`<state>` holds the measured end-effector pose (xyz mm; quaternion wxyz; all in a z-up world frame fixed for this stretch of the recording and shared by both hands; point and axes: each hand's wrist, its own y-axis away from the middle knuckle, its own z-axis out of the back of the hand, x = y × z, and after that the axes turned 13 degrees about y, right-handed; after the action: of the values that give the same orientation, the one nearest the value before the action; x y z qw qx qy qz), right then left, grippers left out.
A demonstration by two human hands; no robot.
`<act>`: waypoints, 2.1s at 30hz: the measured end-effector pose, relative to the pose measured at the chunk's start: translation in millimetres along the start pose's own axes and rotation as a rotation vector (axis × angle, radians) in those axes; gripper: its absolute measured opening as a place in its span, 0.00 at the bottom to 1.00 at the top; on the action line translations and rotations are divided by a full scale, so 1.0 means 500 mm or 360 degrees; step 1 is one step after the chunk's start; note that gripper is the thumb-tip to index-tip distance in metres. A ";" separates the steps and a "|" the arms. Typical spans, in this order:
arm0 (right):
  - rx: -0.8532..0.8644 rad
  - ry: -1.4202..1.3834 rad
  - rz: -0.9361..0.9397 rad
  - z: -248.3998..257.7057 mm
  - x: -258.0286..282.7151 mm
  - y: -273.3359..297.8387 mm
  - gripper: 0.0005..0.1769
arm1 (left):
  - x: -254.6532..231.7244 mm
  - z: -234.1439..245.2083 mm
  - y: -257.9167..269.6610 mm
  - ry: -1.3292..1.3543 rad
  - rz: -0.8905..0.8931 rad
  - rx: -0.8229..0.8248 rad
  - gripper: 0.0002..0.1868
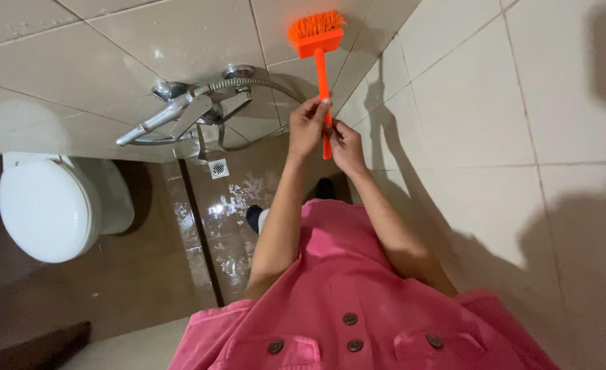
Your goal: The person cleans a shower faucet and wall tiles using an orange brush.
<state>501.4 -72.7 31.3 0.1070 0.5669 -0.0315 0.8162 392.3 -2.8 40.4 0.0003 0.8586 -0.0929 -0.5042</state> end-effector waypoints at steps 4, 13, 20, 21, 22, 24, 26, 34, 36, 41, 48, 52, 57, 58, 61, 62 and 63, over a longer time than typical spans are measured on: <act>0.0048 -0.0037 -0.0053 0.020 0.014 -0.010 0.14 | -0.024 -0.015 0.005 -0.0009 0.0083 -0.0029 0.15; -0.0035 -0.0070 0.0163 0.044 0.092 -0.015 0.13 | -0.102 -0.039 0.019 -0.0130 -0.0025 0.0040 0.15; -0.0004 0.0132 0.0216 0.057 0.101 -0.019 0.13 | -0.108 -0.049 0.021 -0.0196 -0.0059 0.0091 0.13; 0.0065 0.0177 0.0200 0.060 0.092 -0.021 0.13 | -0.099 -0.044 0.022 -0.0323 -0.0099 0.0080 0.14; 0.0077 0.0178 0.0199 0.060 0.082 -0.018 0.13 | -0.088 -0.036 0.027 -0.0322 -0.0098 0.0068 0.14; 0.0169 0.0312 0.0095 0.059 0.064 -0.011 0.10 | -0.065 -0.023 0.037 -0.0358 -0.0056 -0.0002 0.13; 0.0225 0.0132 0.0099 0.046 0.049 0.002 0.11 | -0.042 -0.006 0.047 -0.0302 -0.0010 -0.0002 0.13; 0.0176 0.0136 0.0018 0.054 0.085 -0.007 0.12 | -0.087 -0.037 0.040 -0.0143 -0.0037 -0.0008 0.13; 0.0166 0.0181 0.0127 0.063 0.107 -0.012 0.10 | -0.117 -0.059 0.044 -0.0214 -0.0048 -0.0122 0.13; 0.0167 0.0203 0.0251 0.074 0.141 -0.026 0.12 | -0.159 -0.080 0.039 -0.0205 -0.0138 -0.0130 0.13; 0.0281 0.0167 0.0336 0.101 0.164 -0.047 0.12 | -0.174 -0.103 0.033 -0.0302 -0.0274 -0.0208 0.13; 0.0334 0.0214 0.0475 0.122 0.157 -0.057 0.12 | -0.152 -0.109 0.023 -0.0360 -0.0312 -0.0231 0.13; 0.0434 0.0251 0.0393 0.138 0.138 -0.073 0.11 | -0.115 -0.107 0.021 -0.0176 -0.0357 -0.0217 0.14; 0.0434 0.0246 0.0393 0.136 0.136 -0.080 0.11 | -0.110 -0.106 0.017 -0.0181 -0.0356 -0.0217 0.14; 0.0461 0.0183 0.0380 0.127 0.119 -0.064 0.13 | -0.094 -0.101 0.035 -0.0060 -0.0293 -0.0332 0.14; 0.0445 0.0134 0.0340 0.123 0.115 -0.053 0.12 | -0.095 -0.097 0.041 -0.0102 -0.0279 -0.0322 0.13; 0.0414 0.0081 0.0323 0.118 0.117 -0.057 0.11 | -0.103 -0.095 0.034 -0.0146 -0.0287 -0.0296 0.13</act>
<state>541.8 -46.9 104.6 -0.0494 0.5490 0.0201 0.8341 406.4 -15.8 110.1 0.0302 0.8357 0.0319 -0.5474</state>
